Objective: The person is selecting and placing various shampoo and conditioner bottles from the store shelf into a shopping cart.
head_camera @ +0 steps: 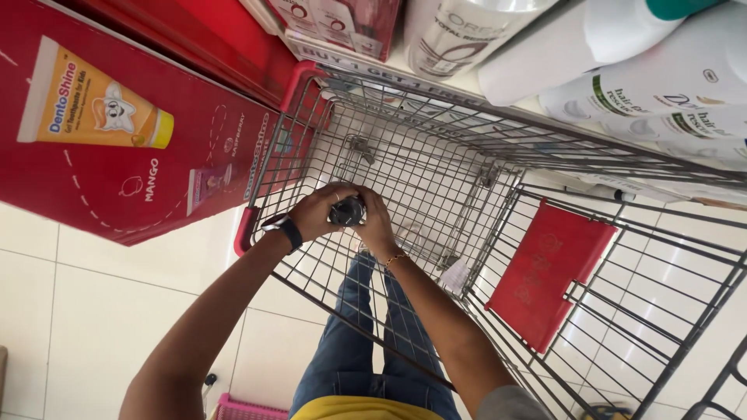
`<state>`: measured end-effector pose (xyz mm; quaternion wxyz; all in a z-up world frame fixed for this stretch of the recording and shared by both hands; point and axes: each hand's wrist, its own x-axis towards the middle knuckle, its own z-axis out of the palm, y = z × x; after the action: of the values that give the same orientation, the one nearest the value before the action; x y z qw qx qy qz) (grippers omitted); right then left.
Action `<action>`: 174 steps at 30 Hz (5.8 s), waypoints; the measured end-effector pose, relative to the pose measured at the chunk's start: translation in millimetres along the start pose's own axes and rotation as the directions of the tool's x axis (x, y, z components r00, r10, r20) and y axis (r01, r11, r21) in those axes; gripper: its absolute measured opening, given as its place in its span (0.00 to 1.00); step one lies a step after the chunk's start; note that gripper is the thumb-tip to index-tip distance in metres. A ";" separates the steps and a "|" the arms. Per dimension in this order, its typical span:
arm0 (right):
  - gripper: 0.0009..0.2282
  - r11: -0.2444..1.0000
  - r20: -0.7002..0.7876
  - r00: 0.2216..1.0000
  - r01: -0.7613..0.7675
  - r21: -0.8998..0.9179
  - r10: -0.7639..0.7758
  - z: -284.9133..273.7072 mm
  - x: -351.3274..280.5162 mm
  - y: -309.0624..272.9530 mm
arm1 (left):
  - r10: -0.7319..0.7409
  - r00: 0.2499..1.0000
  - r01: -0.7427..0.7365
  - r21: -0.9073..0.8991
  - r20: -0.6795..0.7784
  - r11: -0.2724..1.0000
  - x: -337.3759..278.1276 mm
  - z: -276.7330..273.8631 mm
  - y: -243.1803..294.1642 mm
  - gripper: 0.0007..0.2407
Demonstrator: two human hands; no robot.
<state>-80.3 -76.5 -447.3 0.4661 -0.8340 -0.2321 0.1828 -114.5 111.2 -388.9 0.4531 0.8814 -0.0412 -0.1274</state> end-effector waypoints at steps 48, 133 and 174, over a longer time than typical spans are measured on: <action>0.52 0.912 -0.757 0.584 0.407 -0.040 -0.294 -419.5 -85.6 -300.8 | 0.624 0.758 -0.651 -0.152 -0.192 0.744 93.0 -162.4 567.4 0.30; 0.46 0.894 -0.919 0.030 -0.223 -0.389 -0.393 -739.9 -47.5 -165.1 | 0.733 0.663 -0.718 0.147 -0.153 0.680 407.7 72.9 746.9 0.40; 0.37 0.827 -0.622 0.580 0.519 -0.216 -0.526 -457.2 118.1 -348.5 | 0.295 0.702 -0.476 -0.120 -0.648 0.871 61.1 -191.1 388.7 0.15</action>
<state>180.0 -167.7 70.8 0.5453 -0.7396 -0.2885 -0.2690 11.1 22.6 20.6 0.5771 0.7724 -0.0598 0.2584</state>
